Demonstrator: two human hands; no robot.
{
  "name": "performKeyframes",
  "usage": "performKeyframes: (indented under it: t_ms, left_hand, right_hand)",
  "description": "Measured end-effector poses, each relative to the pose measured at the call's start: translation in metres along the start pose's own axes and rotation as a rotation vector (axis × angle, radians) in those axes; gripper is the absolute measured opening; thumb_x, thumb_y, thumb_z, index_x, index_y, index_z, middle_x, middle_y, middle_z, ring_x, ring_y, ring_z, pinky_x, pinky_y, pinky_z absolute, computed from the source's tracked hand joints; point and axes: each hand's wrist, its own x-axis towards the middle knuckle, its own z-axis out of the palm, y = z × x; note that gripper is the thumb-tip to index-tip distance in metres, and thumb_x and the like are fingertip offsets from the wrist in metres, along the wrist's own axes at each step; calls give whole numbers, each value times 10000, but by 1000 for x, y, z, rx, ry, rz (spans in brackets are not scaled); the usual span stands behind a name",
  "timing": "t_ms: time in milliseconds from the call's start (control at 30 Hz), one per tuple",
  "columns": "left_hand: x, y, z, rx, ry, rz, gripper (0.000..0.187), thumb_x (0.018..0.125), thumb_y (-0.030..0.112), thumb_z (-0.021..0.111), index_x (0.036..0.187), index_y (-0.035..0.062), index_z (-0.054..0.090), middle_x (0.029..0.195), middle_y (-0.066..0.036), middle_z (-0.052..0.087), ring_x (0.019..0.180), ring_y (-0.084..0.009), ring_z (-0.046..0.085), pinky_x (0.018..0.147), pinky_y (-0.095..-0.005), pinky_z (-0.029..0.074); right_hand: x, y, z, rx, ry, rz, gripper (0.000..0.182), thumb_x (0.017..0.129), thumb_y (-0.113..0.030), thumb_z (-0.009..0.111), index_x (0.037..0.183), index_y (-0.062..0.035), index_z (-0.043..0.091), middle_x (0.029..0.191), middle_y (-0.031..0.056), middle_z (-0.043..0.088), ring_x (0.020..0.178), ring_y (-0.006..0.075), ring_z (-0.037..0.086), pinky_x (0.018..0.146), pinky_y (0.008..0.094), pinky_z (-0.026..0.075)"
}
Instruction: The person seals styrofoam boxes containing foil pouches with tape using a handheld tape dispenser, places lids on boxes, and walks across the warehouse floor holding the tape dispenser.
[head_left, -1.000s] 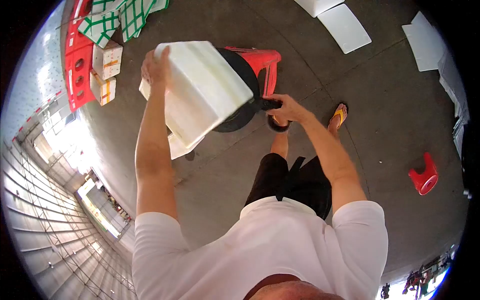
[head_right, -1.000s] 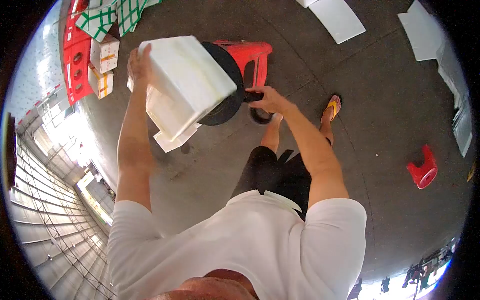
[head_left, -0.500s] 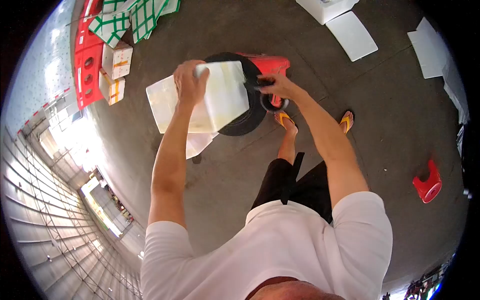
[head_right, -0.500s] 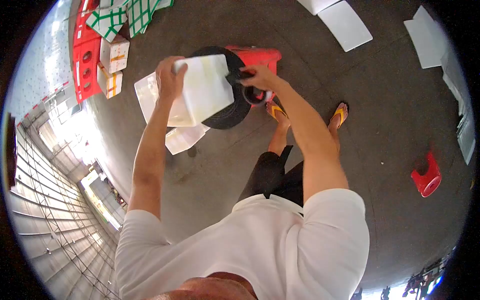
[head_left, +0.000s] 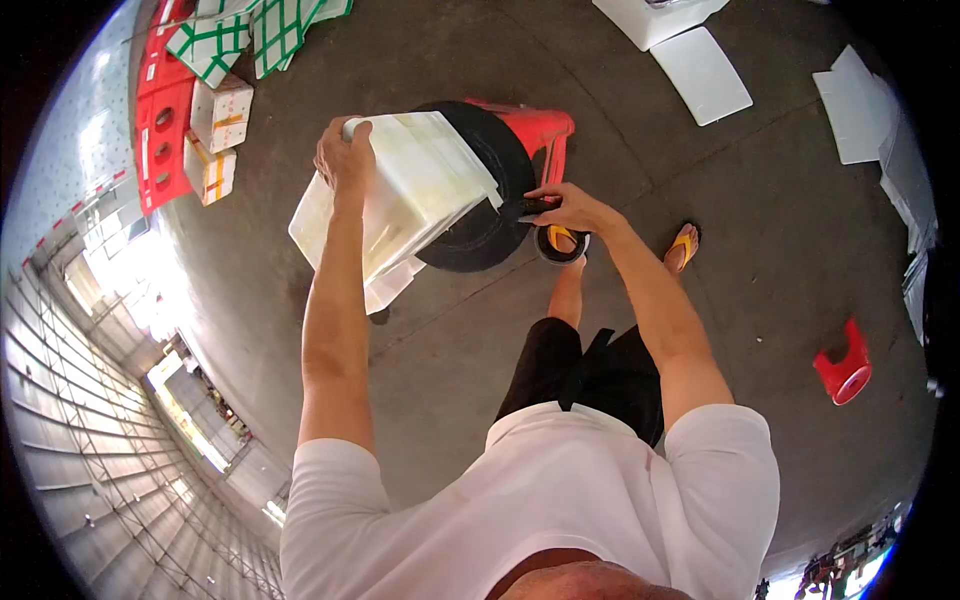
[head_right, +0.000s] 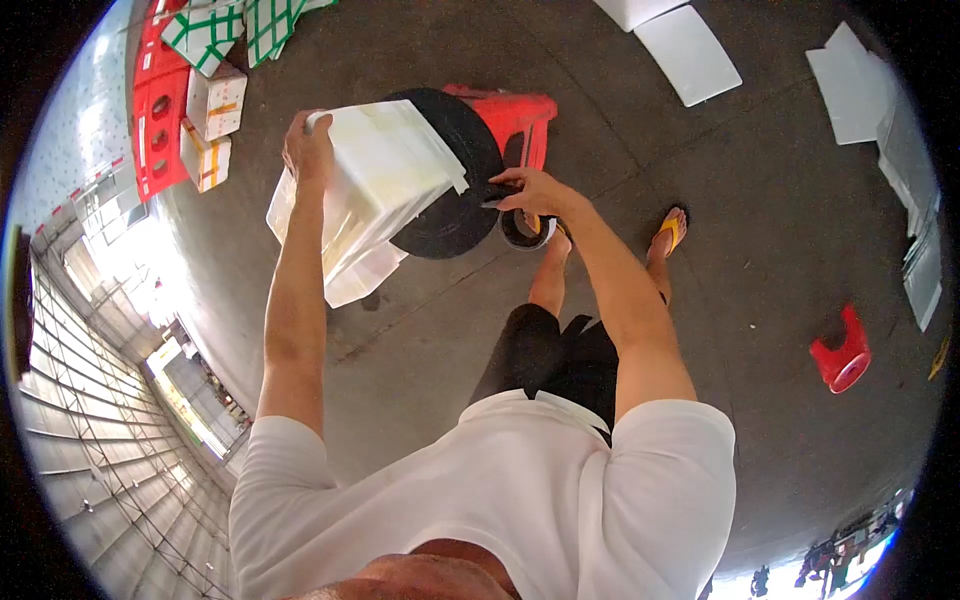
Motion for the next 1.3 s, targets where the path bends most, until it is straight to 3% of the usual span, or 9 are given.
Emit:
performKeyframes:
  t_ms: [233, 500, 600, 767, 833, 933, 967, 1167, 1300]
  left_hand:
    - [-13, 9, 1, 20, 8, 121, 261, 753, 275, 644, 973, 143, 691, 1025, -121, 645, 1058, -313, 543, 971, -438, 359]
    - [-39, 35, -14, -86, 276, 841, 228, 721, 104, 665, 946, 69, 646, 971, -100, 645, 930, -298, 572, 873, -415, 426]
    - [-143, 74, -8, -435, -378, 215, 393, 793, 161, 705, 1157, 46, 612, 1111, -123, 652, 896, -237, 645, 772, -328, 512]
    - [-194, 65, 105, -577, -502, -377, 655, 898, 354, 614, 1351, -78, 418, 1333, -230, 484, 1163, -245, 543, 778, -291, 509]
    - [-181, 65, 134, -410, -207, -676, 564, 880, 402, 604, 1169, -81, 573, 1095, -248, 637, 974, -350, 634, 845, -397, 474]
    - [-153, 31, 172, -461, -307, -682, 505, 906, 398, 577, 1012, -91, 641, 939, -169, 676, 862, -281, 632, 762, -387, 477]
    - [-155, 36, 181, -326, -117, -594, 445, 904, 363, 572, 802, -60, 663, 725, -143, 667, 673, -289, 608, 681, -403, 466]
    - [-166, 36, 181, -136, 26, -337, 375, 871, 327, 553, 744, -18, 628, 736, -215, 631, 708, -408, 589, 657, -463, 431]
    - [-173, 40, 167, -106, -143, -394, 329, 883, 271, 524, 752, -17, 615, 723, -197, 631, 704, -367, 614, 659, -449, 445]
  right_hand:
    - [-22, -1, -30, 15, 29, -49, 502, 743, -172, 744, 1221, -87, 617, 970, 74, 651, 884, 164, 578, 790, 311, 449]
    - [-77, -45, -34, -7, 105, 101, 495, 741, -159, 743, 1218, -99, 626, 998, 85, 659, 883, 140, 584, 788, 286, 462]
    - [-62, -29, -38, 13, 26, 72, 497, 734, -168, 753, 1208, -86, 630, 1009, 79, 659, 900, 146, 584, 801, 295, 460]
    - [-44, -38, -61, -178, -99, 14, 548, 678, -243, 775, 1179, -60, 647, 1112, 124, 656, 1013, 207, 598, 899, 321, 453]
    - [-39, -44, -72, -201, -143, 40, 555, 675, -275, 778, 1173, -66, 651, 1126, 125, 654, 1026, 213, 598, 900, 329, 457]
    - [-25, -64, -94, -285, -216, 80, 560, 675, -313, 779, 1168, -77, 655, 1138, 128, 652, 1036, 224, 601, 894, 341, 466]
    - [-20, -72, -101, -344, -248, 103, 557, 679, -319, 777, 1168, -82, 655, 1137, 129, 653, 1034, 229, 603, 887, 345, 471]
    - [73, -80, -103, -168, -29, -193, 540, 685, -303, 771, 1156, -65, 657, 1090, 152, 659, 1001, 227, 611, 864, 340, 475]
    - [113, -88, -83, -353, -190, -112, 491, 698, -229, 752, 1150, -57, 662, 1009, 109, 673, 940, 198, 605, 801, 307, 468]
